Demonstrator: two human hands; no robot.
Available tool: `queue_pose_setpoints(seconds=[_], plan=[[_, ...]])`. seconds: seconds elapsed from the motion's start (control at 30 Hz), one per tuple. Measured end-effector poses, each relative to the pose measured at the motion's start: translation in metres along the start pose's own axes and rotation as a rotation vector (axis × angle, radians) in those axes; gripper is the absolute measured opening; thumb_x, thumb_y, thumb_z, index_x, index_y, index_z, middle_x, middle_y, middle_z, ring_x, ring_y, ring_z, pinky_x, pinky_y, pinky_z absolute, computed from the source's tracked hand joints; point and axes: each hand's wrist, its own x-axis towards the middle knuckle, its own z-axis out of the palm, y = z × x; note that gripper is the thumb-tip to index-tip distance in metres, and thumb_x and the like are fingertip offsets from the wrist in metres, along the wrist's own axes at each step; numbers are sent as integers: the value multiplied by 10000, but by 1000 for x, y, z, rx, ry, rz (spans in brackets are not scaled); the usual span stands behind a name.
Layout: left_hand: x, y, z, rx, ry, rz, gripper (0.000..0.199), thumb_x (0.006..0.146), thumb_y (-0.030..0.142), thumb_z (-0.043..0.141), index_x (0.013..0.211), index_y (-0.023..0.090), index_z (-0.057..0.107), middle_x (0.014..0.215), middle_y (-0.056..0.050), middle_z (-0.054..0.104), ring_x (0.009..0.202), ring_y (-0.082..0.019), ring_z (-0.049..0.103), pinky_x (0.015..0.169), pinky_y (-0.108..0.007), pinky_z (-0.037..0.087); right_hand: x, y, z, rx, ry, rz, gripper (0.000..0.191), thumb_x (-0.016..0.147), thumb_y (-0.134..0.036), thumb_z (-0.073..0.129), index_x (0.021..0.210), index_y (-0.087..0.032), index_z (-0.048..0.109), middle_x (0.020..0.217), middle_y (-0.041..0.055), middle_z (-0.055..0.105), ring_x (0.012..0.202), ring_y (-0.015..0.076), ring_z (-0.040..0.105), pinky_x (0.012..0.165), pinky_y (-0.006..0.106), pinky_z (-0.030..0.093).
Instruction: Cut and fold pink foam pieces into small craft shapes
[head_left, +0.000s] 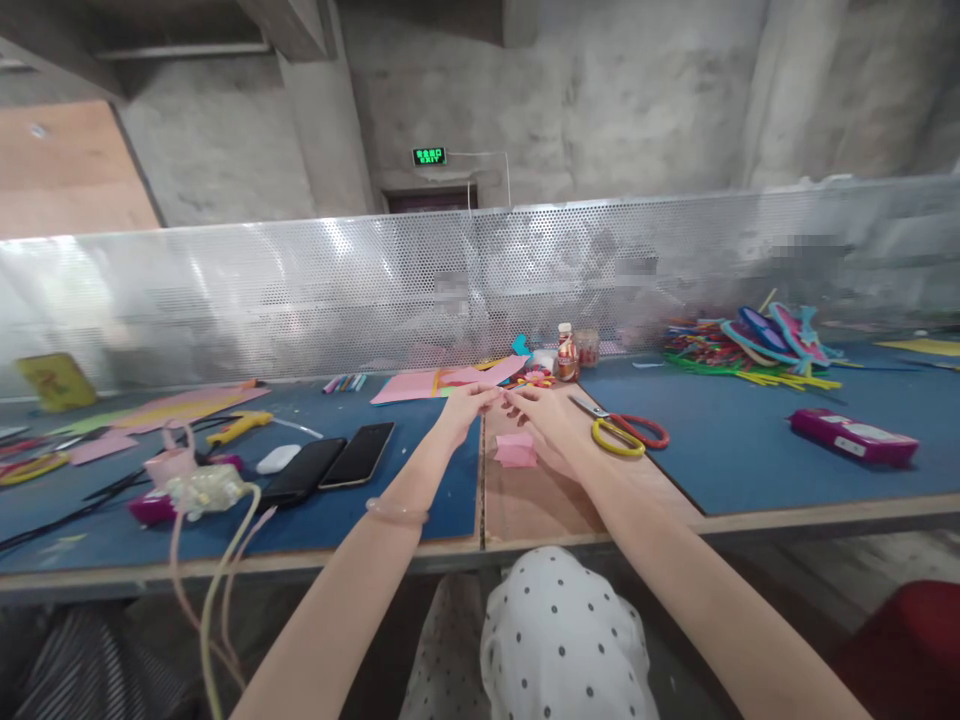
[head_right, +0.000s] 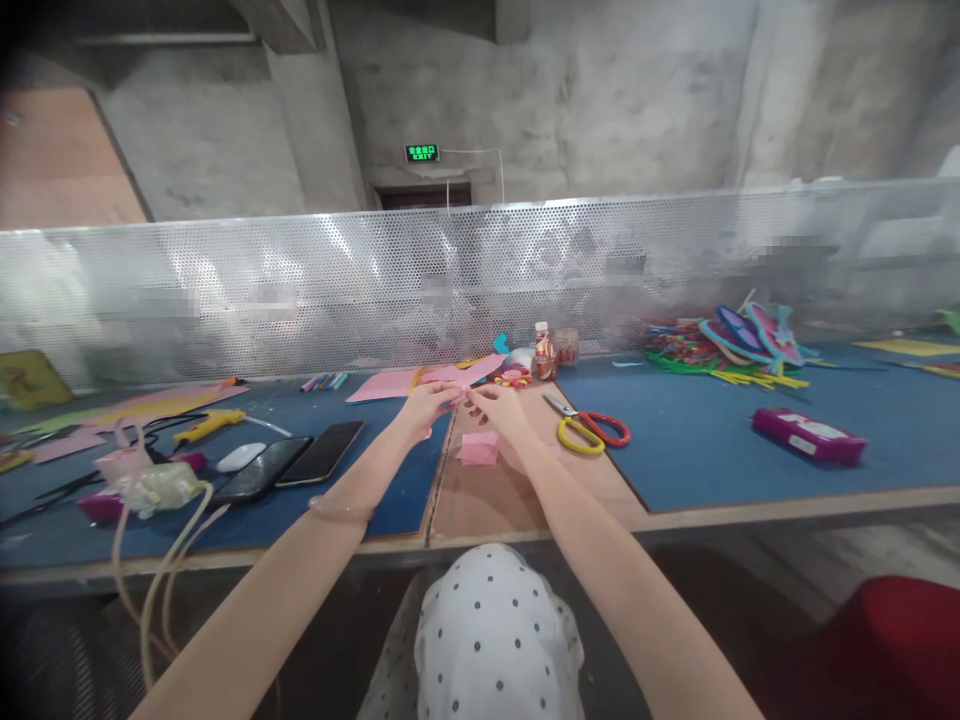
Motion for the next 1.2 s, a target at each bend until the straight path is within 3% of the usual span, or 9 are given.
queue_pose_setpoints(seconds=[0.2,0.5,0.73,1.2], plan=[[-2,3,0,-1,-2,19,186,531,287,715,634,146,653,599,-4,579,637,-110,515,674,-259,402,-1,-3,0,-12,-34,7,188,760,-289,547,781,-121,630,717,47,642,519,75,538,504,193,447],[-7,8,1,-2,-24,-47,205,568,327,682,709,180,661,779,-43,629,793,-155,550,715,-280,414,2,0,-1,-6,-23,-24,210,724,-334,587,767,-138,650,700,39,648,529,78,534,515,196,435],[-2,4,-3,-35,12,-79,239,596,361,640,744,173,647,808,-47,630,747,-148,557,684,-278,420,0,3,1,-48,34,-62,210,709,-339,594,710,-134,642,674,31,629,522,77,511,503,197,414],[-8,9,2,39,4,-38,214,572,340,670,671,153,636,668,-15,574,681,-114,517,665,-256,408,3,5,0,-89,18,-61,197,699,-327,579,691,-137,629,636,10,590,507,71,497,496,191,411]])
